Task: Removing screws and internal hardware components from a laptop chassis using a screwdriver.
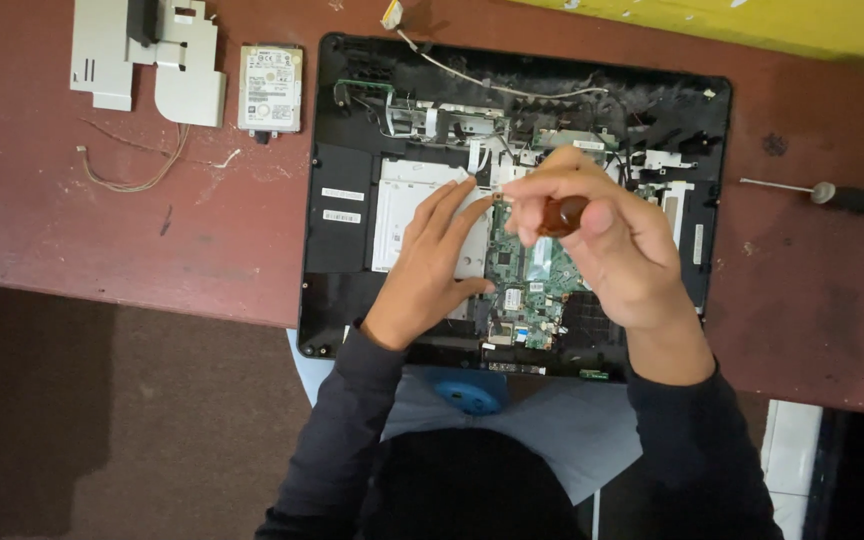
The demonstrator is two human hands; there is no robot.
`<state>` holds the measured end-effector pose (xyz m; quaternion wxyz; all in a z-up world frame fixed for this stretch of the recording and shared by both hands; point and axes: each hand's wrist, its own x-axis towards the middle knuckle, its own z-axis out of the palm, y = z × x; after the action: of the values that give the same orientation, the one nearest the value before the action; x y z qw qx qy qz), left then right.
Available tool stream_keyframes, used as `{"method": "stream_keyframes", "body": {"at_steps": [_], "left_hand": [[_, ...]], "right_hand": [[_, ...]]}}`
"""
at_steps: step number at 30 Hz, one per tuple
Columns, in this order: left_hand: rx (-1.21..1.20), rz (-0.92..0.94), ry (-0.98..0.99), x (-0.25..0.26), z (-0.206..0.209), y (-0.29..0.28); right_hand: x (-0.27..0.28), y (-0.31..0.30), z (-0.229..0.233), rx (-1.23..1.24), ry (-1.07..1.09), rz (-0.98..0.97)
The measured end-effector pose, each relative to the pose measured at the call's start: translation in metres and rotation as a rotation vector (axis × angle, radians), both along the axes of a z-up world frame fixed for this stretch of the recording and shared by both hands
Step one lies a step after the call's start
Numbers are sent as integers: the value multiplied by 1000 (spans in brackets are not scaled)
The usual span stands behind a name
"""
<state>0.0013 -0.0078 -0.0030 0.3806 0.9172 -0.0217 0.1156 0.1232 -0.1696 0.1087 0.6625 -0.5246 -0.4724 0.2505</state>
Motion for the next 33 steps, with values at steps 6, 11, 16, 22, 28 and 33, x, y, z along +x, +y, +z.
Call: {"method": "stream_keyframes", "body": {"at_steps": [6, 11, 16, 22, 28, 33], "left_hand": [[17, 4, -16, 1, -1, 0], [6, 3, 6, 0, -2, 0], [-12, 3, -13, 1, -3, 0], [23, 12, -36, 1, -6, 0], [19, 18, -26, 2, -6, 0], [22, 9, -45, 1, -6, -1]], "right_hand": [[-9, 12, -16, 108, 163, -15], [-19, 24, -5, 161, 152, 82], [-15, 24, 0, 97, 73, 106], [-11, 21, 1, 25, 25, 28], [-12, 25, -13, 144, 148, -18], [-13, 25, -4, 174, 82, 10]]}}
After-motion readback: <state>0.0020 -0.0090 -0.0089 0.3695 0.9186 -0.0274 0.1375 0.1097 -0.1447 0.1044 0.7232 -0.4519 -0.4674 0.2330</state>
